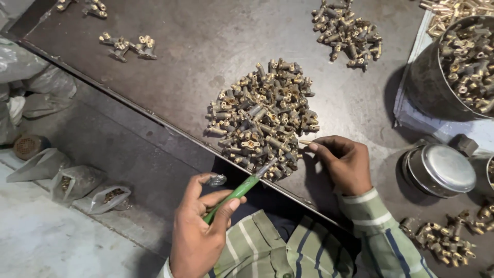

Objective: Assembling small metal fittings using a handheld powered tool at a workbench.

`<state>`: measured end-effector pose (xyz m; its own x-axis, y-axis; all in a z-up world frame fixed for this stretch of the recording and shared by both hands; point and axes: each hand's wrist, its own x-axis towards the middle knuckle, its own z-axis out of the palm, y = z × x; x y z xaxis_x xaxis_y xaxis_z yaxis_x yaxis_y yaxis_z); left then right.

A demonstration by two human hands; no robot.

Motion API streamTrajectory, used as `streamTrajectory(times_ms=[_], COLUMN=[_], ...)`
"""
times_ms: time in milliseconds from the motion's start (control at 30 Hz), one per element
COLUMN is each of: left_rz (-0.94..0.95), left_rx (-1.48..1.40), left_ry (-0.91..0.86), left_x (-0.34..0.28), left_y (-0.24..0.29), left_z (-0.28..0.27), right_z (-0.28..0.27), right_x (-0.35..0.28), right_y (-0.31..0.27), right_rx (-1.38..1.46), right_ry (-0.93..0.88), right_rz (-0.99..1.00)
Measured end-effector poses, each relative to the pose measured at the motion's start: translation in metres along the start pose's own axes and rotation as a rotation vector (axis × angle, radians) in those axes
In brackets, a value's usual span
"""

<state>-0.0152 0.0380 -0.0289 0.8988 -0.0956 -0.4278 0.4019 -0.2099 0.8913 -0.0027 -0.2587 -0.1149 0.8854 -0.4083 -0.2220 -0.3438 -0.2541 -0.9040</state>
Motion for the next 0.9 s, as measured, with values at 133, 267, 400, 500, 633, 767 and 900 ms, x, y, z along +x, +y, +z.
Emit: streamTrajectory(times_ms=[133, 267, 400, 500, 633, 767, 900], left_rz=[-0.022, 0.08, 0.09, 0.307, 0.057, 0.029, -0.007], left_rx=[0.009, 0.019, -0.003, 0.078, 0.024, 0.069, 0.056], left_ry=[-0.008, -0.036, -0.062, -0.055, -0.037, -0.03, -0.046], left_x=[0.002, 0.0, 0.003, 0.005, 0.005, 0.006, 0.005], left_y=[0.004, 0.006, 0.006, -0.01, 0.009, 0.011, 0.013], left_z=[0.005, 0.009, 0.013, 0.013, 0.014, 0.01, 0.008], right_z=[0.002, 0.002, 0.006, 0.012, 0.013, 0.014, 0.019], right_x=[-0.002, -0.005, -0.006, -0.004, 0.0, -0.001, 0.0], right_y=[-0.003, -0.001, 0.0, -0.005, -0.002, -0.003, -0.01], right_rx=[0.061, -0.034, -0.149, -0.124, 0.061, 0.181, 0.29], right_ry=[-0.028, 0.036, 0.077, 0.043, -0.002, -0.046, -0.141], right_rz=[0.013, -0.013, -0.144, -0.144, -0.026, 0.056, -0.002])
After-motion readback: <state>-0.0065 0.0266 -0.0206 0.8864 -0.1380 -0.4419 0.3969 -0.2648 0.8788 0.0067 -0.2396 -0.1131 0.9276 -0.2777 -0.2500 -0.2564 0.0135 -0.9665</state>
